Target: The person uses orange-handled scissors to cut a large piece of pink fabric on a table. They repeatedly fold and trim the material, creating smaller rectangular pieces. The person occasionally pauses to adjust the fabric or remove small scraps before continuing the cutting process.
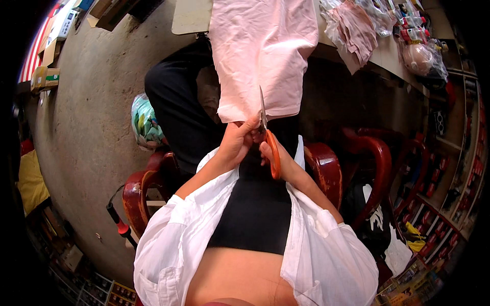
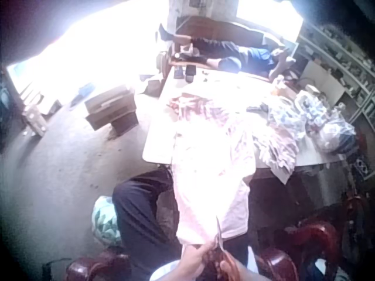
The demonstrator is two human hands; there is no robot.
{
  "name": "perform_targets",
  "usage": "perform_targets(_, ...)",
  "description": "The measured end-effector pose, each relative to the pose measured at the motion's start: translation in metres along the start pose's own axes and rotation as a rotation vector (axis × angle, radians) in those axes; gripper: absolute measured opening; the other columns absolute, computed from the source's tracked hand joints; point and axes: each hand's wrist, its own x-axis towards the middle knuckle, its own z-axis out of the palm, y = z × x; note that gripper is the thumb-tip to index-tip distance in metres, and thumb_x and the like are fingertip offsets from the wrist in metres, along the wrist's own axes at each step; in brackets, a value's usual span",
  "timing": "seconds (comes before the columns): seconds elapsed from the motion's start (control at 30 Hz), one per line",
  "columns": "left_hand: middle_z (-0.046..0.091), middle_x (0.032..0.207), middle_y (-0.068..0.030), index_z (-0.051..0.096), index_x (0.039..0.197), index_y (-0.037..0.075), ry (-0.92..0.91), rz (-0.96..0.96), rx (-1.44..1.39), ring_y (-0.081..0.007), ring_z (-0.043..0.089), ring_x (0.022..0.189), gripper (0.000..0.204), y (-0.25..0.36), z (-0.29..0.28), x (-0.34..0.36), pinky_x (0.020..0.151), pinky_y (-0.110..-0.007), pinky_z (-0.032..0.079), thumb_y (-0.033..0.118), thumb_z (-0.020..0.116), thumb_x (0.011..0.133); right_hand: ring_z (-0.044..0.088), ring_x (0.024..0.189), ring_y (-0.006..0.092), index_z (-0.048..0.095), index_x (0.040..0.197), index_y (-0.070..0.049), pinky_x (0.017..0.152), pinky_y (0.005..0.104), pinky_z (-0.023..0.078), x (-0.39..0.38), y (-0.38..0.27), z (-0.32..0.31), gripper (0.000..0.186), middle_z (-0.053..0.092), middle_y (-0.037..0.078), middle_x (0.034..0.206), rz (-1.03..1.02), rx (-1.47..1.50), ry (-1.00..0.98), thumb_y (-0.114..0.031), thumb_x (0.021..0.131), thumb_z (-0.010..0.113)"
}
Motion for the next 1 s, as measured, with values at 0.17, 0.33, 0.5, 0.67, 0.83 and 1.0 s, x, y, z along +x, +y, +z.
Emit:
perform_targets(0.17, 0.058, 0.083, -0.0011, 0.054, 0.101, 0.007, 0.033, 0.015, 0.053, -0.0106, 0.051, 0.07, 0.02, 0.0, -0.002, 0.002, 0.059, -0.027, 0.039, 0.019, 0.063, 0.088, 0.046, 0.078, 0.0104, 0.044, 0.119, -0.004, 0.064, 0.0247, 0.046, -0.008, -0.005, 0.002, 0.065, 0.043, 0.002, 0.09, 0.021, -0.035, -0.02, -0.062, 0.089, 0.04)
perform_targets(0.33, 0.061, 0.089, -0.0014, 0.056, 0.105, 0.005, 0.051, 0.112, 0.138, -0.0105, 0.054, 0.078, 0.022, 0.0, 0.002, 0.001, 0.069, -0.027, 0.043, 0.019, 0.061, 0.09, 0.045, 0.07, 0.0078, 0.046, 0.113, -0.003, 0.056, 0.0218, 0.045, -0.017, -0.015, 0.011, 0.056, 0.042, 0.001, 0.083, 0.119, 0.055, 0.049, -0.055, 0.091, 0.042)
perform_targets(0.5, 0.063, 0.091, -0.0031, 0.059, 0.098, 0.004, 0.011, 0.117, 0.194, -0.0091, 0.053, 0.076, 0.023, 0.004, 0.009, -0.001, 0.066, -0.026, 0.041, 0.026, 0.058, 0.091, 0.045, 0.068, 0.0083, 0.046, 0.113, -0.002, 0.052, 0.0228, 0.044, -0.021, -0.023, 0.015, 0.065, 0.041, 0.001, 0.082, 0.173, 0.048, 0.053, -0.062, 0.09, 0.036)
perform_targets(0.67, 0.063, 0.108, -0.0088, 0.058, 0.107, 0.002, -0.088, 0.069, 0.049, -0.0096, 0.053, 0.074, 0.029, 0.006, 0.014, -0.004, 0.057, -0.024, 0.041, 0.027, 0.051, 0.095, 0.044, 0.068, 0.0082, 0.046, 0.113, -0.002, 0.05, 0.0219, 0.042, -0.019, -0.024, 0.015, 0.065, 0.042, 0.001, 0.083, 0.157, 0.099, 0.059, -0.062, 0.09, 0.035)
perform_targets(0.83, 0.061, 0.113, -0.0095, 0.054, 0.118, 0.001, -0.148, 0.083, 0.059, -0.0091, 0.052, 0.073, 0.035, 0.009, 0.015, -0.003, 0.052, -0.023, 0.039, 0.027, 0.049, 0.096, 0.042, 0.067, 0.0078, 0.047, 0.11, -0.005, 0.05, 0.0207, 0.04, -0.009, -0.015, 0.012, 0.063, 0.041, -0.001, 0.082, 0.086, 0.107, 0.067, -0.063, 0.089, 0.037)
perform_targets(1.0, 0.06, 0.116, -0.0088, 0.053, 0.121, -0.001, -0.19, 0.04, 0.06, -0.0092, 0.054, 0.079, 0.035, 0.011, 0.011, -0.004, 0.062, -0.023, 0.044, 0.024, 0.049, 0.096, 0.04, 0.066, 0.0071, 0.046, 0.098, -0.01, 0.049, 0.0191, 0.037, -0.005, -0.011, 0.016, 0.055, 0.04, -0.001, 0.08, 0.064, 0.224, 0.1, -0.064, 0.088, 0.041)
